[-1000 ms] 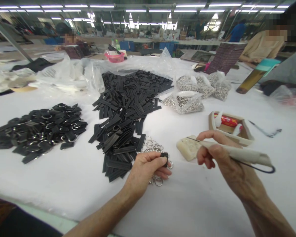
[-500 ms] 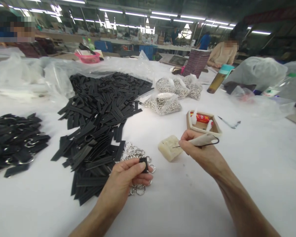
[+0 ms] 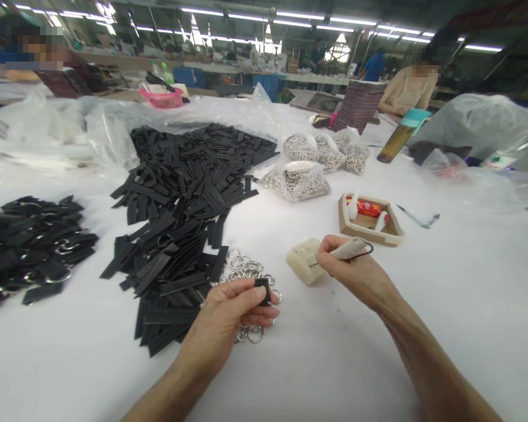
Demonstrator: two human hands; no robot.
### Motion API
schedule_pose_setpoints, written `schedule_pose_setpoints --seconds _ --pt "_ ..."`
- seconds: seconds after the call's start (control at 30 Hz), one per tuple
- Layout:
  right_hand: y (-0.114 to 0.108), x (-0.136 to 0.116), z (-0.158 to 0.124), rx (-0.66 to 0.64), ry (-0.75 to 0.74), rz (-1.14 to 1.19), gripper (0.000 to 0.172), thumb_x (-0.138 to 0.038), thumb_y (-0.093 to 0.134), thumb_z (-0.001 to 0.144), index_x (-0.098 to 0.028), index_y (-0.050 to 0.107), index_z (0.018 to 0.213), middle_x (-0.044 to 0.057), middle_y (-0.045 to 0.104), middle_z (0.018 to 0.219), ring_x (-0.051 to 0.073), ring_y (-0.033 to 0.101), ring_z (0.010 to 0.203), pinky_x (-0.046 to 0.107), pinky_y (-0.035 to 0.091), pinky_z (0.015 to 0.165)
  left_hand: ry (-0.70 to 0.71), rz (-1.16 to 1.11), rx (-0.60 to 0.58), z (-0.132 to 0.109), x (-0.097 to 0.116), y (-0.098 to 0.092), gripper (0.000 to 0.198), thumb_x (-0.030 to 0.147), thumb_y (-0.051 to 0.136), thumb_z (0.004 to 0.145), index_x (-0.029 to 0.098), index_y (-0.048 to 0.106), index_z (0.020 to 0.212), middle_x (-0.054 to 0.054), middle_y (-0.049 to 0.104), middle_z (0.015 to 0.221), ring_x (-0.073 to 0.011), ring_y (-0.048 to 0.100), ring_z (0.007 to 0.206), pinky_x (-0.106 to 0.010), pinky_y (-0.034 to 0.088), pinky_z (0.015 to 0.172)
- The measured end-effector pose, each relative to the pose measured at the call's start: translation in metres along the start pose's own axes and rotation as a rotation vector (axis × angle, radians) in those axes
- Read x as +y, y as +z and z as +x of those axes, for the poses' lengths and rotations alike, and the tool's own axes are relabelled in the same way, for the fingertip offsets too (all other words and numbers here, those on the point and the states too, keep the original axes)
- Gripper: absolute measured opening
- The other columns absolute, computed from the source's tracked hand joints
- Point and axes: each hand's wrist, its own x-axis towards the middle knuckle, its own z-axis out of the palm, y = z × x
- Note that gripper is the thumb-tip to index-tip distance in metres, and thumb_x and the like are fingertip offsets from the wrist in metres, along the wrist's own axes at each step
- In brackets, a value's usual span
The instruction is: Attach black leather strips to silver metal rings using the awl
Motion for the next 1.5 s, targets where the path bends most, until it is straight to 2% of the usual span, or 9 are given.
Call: schedule_pose_setpoints --seconds 0.17,0.27,0.43,0.57,0.9,1.17,1.5 --pt "-0.01 0.007 -0.002 0.035 -0.063 0.014 0.018 -0.03 0.05 0.075 -0.019 0.047 0.06 -0.006 0.04 0.049 0.009 0.033 0.046 0.022 0.022 0.042 0.022 0.017 -0.025 -0.001 -0.001 -0.002 0.014 0.024 0.065 0.073 0.011 0.068 0.073 -0.008 0.07 0.077 -0.0145 0.065 0.061 -0.023 0.053 0.058" --pt "-0.016 0.007 -0.006 0.039 -0.109 0.146 0.02 -0.031 0.053 0.075 -0.019 0.05 0.059 -0.004 0.044 0.049 0.009 0.034 0.047 0.023 0.021 0.042 0.029 0.051 -0.049 -0.002 -0.002 -0.001 0.016 0.026 0.063 0.074 0.01 0.068 0.074 -0.009 0.07 0.079 -0.0148 0.065 0.063 -0.023 0.053 0.06" --pt "-0.006 -0.006 -0.018 -0.162 -0.09 0.638 0.023 -0.034 0.061 0.071 -0.018 0.048 0.06 -0.003 0.044 0.049 0.008 0.031 0.045 0.023 0.016 0.042 0.041 0.093 -0.09 -0.005 -0.002 0.003 0.017 0.024 0.061 0.076 0.008 0.068 0.077 -0.01 0.069 0.081 -0.0153 0.065 0.066 -0.022 0.053 0.061" --pt "0.008 -0.015 -0.025 -0.255 -0.069 0.827 0.024 -0.035 0.062 0.07 -0.017 0.048 0.061 -0.003 0.045 0.048 0.007 0.03 0.045 0.022 0.013 0.042 0.051 0.118 -0.11 -0.007 -0.001 0.005 0.016 0.022 0.06 0.077 0.008 0.068 0.079 -0.009 0.069 0.081 -0.0155 0.065 0.068 -0.022 0.053 0.062" --pt "0.014 -0.011 -0.023 -0.282 -0.088 0.826 0.021 -0.031 0.061 0.071 -0.016 0.049 0.062 -0.004 0.045 0.047 0.005 0.028 0.043 0.02 0.012 0.04 0.064 0.152 -0.154 -0.008 -0.001 0.005 0.015 0.021 0.059 0.077 0.009 0.068 0.079 -0.007 0.068 0.076 -0.0146 0.064 0.067 -0.022 0.053 0.063" --pt "0.018 -0.007 -0.021 -0.329 -0.112 0.797 0.02 -0.031 0.06 0.072 -0.017 0.049 0.062 -0.004 0.046 0.048 0.006 0.03 0.044 0.02 0.016 0.04 0.057 0.162 -0.176 -0.01 0.0 0.006 0.014 0.02 0.059 0.076 0.009 0.068 0.08 -0.006 0.068 0.074 -0.0145 0.064 0.067 -0.022 0.052 0.064" --pt "0.022 0.0 -0.018 -0.402 -0.137 0.752 0.023 -0.033 0.059 0.075 -0.017 0.049 0.064 -0.003 0.047 0.05 0.007 0.033 0.046 0.021 0.018 0.041 0.013 0.227 -0.157 -0.012 0.001 0.007 0.017 0.023 0.058 0.077 0.01 0.067 0.073 -0.005 0.067 0.061 -0.0118 0.062 0.056 -0.02 0.05 0.058"
